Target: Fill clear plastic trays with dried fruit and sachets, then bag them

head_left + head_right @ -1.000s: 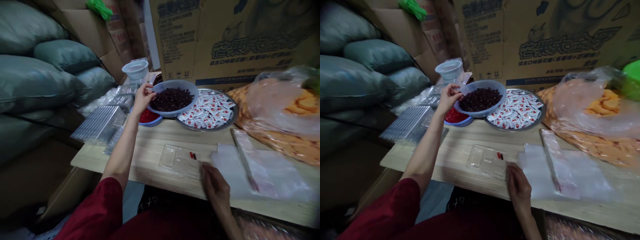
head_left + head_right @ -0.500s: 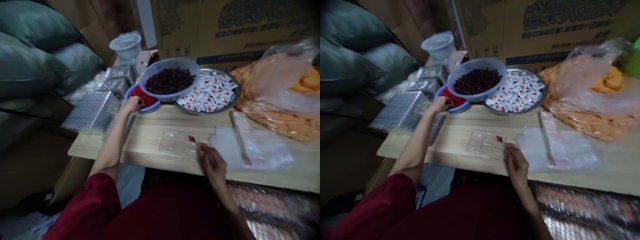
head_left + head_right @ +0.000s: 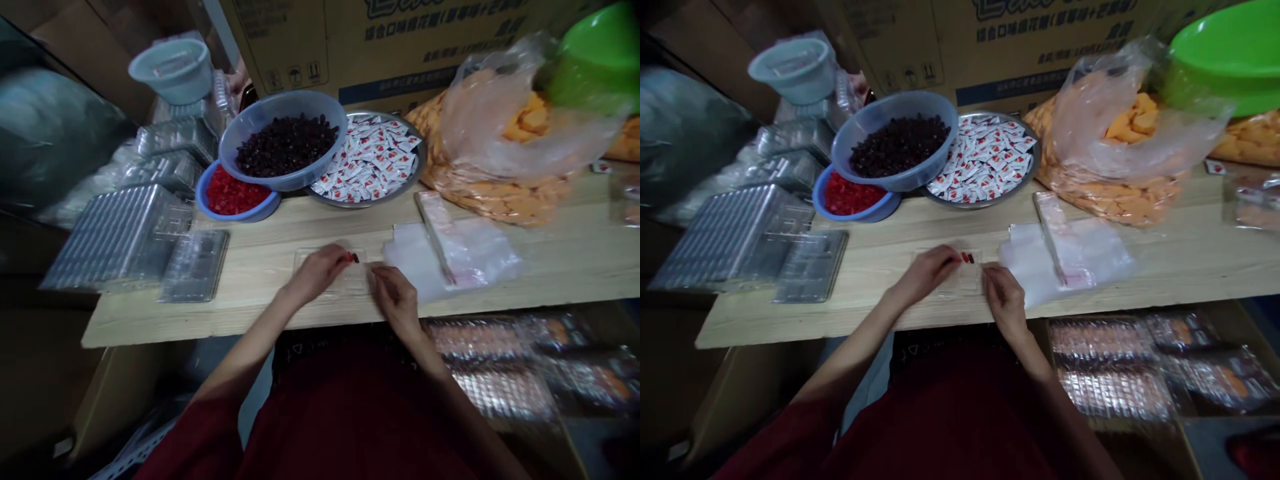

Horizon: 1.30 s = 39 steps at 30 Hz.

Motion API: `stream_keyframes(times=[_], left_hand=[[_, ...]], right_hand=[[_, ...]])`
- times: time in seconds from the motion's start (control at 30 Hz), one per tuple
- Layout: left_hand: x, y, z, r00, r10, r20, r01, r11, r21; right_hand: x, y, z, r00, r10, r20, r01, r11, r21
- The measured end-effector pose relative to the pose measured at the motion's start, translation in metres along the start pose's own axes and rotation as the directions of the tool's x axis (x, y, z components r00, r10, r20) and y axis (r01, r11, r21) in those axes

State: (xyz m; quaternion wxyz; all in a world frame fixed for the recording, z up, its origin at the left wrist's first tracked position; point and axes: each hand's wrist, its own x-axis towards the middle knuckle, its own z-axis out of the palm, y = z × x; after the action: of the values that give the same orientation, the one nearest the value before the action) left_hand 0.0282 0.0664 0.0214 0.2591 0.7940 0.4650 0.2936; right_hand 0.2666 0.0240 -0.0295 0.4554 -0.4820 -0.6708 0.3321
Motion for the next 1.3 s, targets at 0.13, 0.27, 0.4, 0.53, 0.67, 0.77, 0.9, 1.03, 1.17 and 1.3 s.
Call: stream_keyframes(times=[0.13, 0.27, 0.4, 0.53, 0.67, 0.77, 0.9, 1.03, 1.17, 1.3], left_hand=[[0.006, 0.006, 0.042, 0.974, 0.07, 0.216, -0.092, 0.991, 0.094], [-0.001, 0.004, 0.035, 0.988, 0.062, 0.139, -0.064, 0.998, 0.014], [-0.012, -0.017, -0.018, 0.949, -0.172, -0.265, 0.213, 0.968, 0.131], [-0.008, -0.076, -0.109, 0.619, -0.288, -0.731, 0.592, 0.782, 0.193], [0.01, -0.137, -0.177, 0.579, -0.361, -0.732, 0.683, 0.705, 0.193], [0.018, -0.163, -0.192, 0.61, -0.445, -0.655, 0.688, 0.708, 0.16], [0.009, -0.173, -0.188, 0.627, -0.444, -0.64, 0.645, 0.757, 0.106], [-0.007, -0.178, -0.184, 0.587, -0.399, -0.704, 0.593, 0.805, 0.037], [-0.005, -0.182, -0.186, 0.592, -0.365, -0.719, 0.561, 0.827, 0.043], [0.013, -0.181, -0.189, 0.712, -0.324, -0.623, 0.523, 0.836, 0.163]], right_hand=[[0.005, 0.003, 0.006, 0.999, -0.038, 0.026, 0.039, 0.999, -0.028], [0.006, 0.008, 0.009, 0.994, -0.099, 0.05, 0.105, 0.986, -0.128], [0.009, 0.012, 0.01, 0.975, -0.138, 0.174, 0.188, 0.93, -0.315], [0.011, 0.011, 0.007, 0.968, -0.17, 0.185, 0.223, 0.92, -0.322], [0.009, 0.015, 0.01, 0.968, -0.199, 0.154, 0.244, 0.89, -0.385], [0.006, 0.018, 0.017, 0.962, -0.222, 0.157, 0.267, 0.882, -0.388], [0.005, 0.017, 0.02, 0.965, -0.237, 0.113, 0.261, 0.912, -0.316], [0.006, 0.014, 0.011, 0.966, -0.238, 0.103, 0.258, 0.931, -0.26], [0.004, 0.009, 0.006, 0.97, -0.217, 0.109, 0.236, 0.945, -0.227], [0.001, 0.004, 0.01, 0.978, -0.184, 0.098, 0.201, 0.958, -0.204]])
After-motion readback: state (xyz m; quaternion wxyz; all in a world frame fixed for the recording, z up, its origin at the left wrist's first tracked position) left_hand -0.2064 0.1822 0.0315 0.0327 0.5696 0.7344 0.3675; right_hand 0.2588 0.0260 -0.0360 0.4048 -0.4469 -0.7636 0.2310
